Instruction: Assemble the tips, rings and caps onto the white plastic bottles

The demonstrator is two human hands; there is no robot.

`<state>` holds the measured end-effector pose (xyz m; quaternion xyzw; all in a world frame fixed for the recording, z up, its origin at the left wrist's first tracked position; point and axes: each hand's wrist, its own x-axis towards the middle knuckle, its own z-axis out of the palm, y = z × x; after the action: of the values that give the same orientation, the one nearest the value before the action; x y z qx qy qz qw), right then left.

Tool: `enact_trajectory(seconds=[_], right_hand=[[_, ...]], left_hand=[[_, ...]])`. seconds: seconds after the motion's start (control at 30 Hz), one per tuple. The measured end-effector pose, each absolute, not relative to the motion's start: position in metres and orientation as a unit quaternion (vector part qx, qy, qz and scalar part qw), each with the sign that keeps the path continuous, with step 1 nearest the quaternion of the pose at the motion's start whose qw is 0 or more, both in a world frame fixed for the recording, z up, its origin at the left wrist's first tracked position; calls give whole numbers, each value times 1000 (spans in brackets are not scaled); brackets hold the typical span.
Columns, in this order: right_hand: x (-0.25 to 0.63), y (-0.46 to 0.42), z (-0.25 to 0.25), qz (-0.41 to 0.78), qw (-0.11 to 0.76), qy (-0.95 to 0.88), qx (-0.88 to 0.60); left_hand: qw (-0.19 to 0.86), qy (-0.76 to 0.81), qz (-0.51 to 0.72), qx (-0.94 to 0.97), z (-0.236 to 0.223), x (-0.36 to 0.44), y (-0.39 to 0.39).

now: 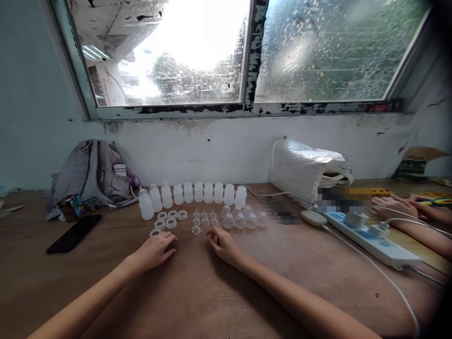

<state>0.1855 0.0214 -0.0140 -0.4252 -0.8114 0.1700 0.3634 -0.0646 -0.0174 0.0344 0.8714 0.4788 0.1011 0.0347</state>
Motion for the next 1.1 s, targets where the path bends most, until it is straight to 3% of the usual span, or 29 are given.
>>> enact_trajectory(seconds=[0.33, 0.73, 1.1], right_hand=[[142, 53, -10, 119, 274, -804, -514], [184, 28, -6, 135, 400, -803, -420], [186, 17, 4, 266, 458, -727, -437]], left_hand=[[8, 498, 104, 861, 44, -86, -27], [81, 495, 115, 858, 40, -94, -30], [103, 477, 168, 857, 25, -78, -13]])
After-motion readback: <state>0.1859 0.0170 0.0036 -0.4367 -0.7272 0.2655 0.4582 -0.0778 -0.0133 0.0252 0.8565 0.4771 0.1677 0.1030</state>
